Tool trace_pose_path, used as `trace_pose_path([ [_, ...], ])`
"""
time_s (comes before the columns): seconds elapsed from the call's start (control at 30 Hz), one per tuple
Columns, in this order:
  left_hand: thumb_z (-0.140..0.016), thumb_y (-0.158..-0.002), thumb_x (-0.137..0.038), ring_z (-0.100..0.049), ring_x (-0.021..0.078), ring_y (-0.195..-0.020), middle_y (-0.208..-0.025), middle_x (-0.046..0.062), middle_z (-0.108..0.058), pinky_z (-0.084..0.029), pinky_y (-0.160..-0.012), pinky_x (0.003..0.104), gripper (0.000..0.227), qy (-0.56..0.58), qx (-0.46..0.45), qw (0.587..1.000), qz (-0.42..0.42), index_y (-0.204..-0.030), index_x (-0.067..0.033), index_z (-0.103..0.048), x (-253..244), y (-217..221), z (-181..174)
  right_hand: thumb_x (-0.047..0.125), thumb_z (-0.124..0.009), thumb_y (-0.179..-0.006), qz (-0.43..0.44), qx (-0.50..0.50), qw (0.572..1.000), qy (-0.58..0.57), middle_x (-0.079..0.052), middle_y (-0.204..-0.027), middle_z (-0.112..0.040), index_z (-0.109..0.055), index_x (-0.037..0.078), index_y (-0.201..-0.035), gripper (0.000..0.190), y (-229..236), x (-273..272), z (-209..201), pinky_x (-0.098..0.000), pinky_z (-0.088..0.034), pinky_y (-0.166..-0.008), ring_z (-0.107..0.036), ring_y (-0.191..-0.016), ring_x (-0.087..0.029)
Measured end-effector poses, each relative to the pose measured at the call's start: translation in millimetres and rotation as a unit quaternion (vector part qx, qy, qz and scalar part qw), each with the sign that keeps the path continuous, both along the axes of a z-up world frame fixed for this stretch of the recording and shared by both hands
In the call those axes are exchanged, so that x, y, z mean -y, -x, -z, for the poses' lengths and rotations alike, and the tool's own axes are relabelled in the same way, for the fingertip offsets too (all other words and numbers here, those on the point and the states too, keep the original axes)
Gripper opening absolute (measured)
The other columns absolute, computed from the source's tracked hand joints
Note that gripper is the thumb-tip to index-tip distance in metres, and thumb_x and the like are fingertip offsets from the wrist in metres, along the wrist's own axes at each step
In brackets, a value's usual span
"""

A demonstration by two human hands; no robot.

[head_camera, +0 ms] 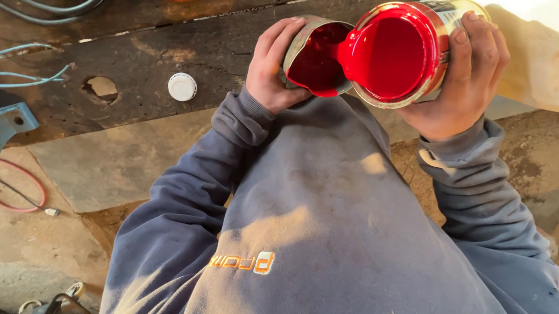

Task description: The person pours red paint from a larger can into a smaller metal can, then uses a screwdriver to stir the paint. They add a clear liquid from a plastic jug and continue stirring to mix the contents.

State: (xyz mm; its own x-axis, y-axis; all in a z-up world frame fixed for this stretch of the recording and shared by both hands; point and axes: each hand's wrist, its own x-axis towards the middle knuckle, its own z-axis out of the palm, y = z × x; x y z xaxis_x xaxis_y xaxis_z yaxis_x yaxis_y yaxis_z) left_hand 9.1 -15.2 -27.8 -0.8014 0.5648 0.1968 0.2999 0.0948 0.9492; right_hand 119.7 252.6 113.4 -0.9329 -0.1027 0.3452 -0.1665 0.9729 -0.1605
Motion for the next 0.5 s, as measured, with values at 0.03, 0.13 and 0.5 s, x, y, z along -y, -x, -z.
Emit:
trace_pose_path([
  [0.03,-0.096,-0.065,-0.013,-0.051,0.0363,-0.141,-0.153,0.016,-0.046,-0.047,-0.121,0.042,0.101,0.003,0.001,1.0,-0.002,-0.153,-0.0068,-0.046,2,-1,1,0.047,-0.096,-0.086,-0.002,0.001,1.0,0.003,-0.023,-0.16,-0.041,-0.029,0.009,-0.167,0.112,0,2,3,-0.0538,-0.042,-0.116,-0.046,-0.143,-0.044],
  [0.13,-0.094,-0.066,-0.009,-0.051,0.0358,-0.144,-0.155,0.017,-0.045,-0.048,-0.122,0.041,0.101,-0.002,0.034,0.999,-0.003,-0.154,-0.0064,-0.045,6,-4,4,0.05,-0.099,-0.087,0.017,-0.014,0.998,0.059,-0.022,-0.159,-0.042,-0.029,0.004,-0.163,0.113,-1,8,17,-0.0542,-0.042,-0.117,-0.047,-0.144,-0.043],
  [0.5,-0.102,-0.068,-0.018,-0.053,0.035,-0.143,-0.155,0.017,-0.045,-0.049,-0.121,0.041,0.107,-0.019,0.045,0.998,-0.034,-0.155,-0.003,-0.041,18,-8,7,0.015,-0.104,-0.079,0.035,-0.001,0.883,0.468,-0.008,-0.162,-0.043,-0.01,0.014,-0.163,0.127,-11,36,72,-0.0411,-0.046,-0.123,-0.051,-0.144,-0.023],
])
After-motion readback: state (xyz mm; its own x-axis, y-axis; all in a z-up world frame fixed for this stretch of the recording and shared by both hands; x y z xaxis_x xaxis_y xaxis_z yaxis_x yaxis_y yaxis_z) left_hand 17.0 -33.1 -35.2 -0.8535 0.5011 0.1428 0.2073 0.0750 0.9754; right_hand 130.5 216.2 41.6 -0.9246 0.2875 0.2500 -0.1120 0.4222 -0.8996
